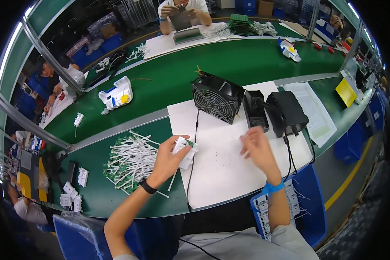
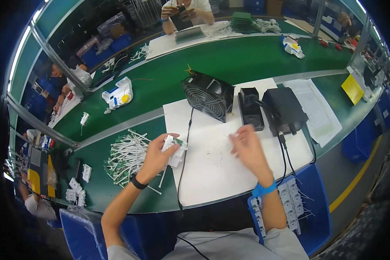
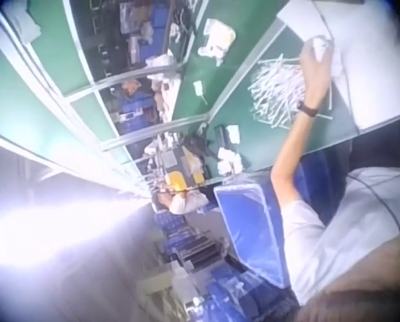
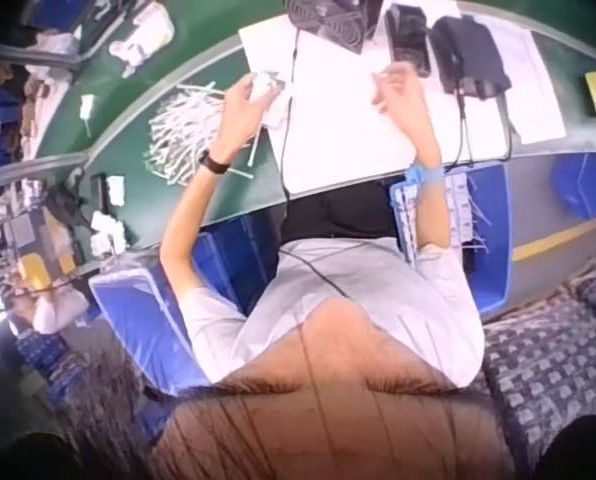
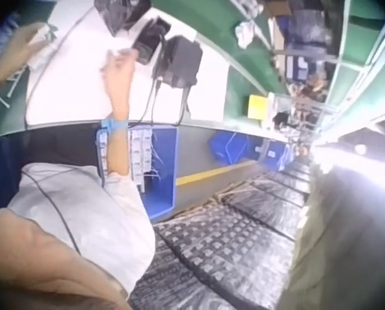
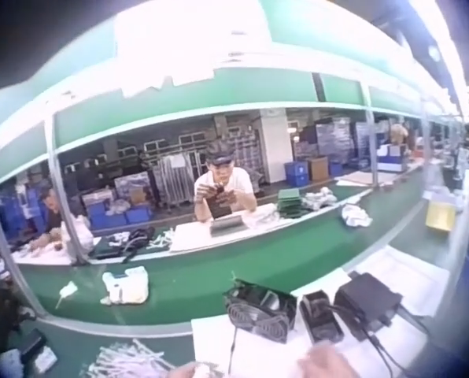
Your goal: Soldering wires onto small circuit boards at a factory assembly station.
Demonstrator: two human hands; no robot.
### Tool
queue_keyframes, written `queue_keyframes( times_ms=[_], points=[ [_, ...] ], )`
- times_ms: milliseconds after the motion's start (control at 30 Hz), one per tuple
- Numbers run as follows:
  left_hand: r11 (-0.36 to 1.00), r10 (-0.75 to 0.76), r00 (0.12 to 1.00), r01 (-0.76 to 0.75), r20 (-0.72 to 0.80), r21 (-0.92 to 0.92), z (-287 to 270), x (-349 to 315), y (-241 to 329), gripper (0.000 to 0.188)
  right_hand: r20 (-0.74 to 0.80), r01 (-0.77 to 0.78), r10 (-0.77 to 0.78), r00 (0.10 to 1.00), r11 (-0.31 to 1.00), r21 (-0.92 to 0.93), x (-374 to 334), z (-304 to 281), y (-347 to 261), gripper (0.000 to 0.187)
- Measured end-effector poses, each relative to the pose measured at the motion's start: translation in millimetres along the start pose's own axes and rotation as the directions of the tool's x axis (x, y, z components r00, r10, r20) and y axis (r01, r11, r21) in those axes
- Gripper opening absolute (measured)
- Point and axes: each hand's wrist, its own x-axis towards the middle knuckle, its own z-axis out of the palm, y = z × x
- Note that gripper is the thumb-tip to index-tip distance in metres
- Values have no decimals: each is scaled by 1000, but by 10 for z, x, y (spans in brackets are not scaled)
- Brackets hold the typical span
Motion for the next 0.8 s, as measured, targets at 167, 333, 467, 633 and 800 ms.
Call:
queue_keyframes(
  times_ms=[167, 333, 467, 633, 800],
  points=[
    [997, -30, 991, 38, 132, -62, 189, -14, 20, 46, -379, 294, -305, 874, 952, -90, 508, -265, -4, 35],
    [999, -20, 987, 27, 161, -39, 384, 23, 89, 40, -328, 391, -574, 751, 786, -479, 778, -394, -60, 19],
    [997, 64, 979, -70, 192, 28, 467, 123, 5, 42, -374, 393, -638, 673, 737, -550, 788, -335, 100, 16],
    [987, 149, 971, -158, 188, 35, 666, 258, -180, 44, -332, 468, -748, 575, 633, -616, 916, -289, 317, 14],
    [974, 218, 965, -225, 149, 35, 821, 412, -292, 47, -263, 557, -812, 522, 557, -616, 1040, -311, 430, 13]
  ],
)
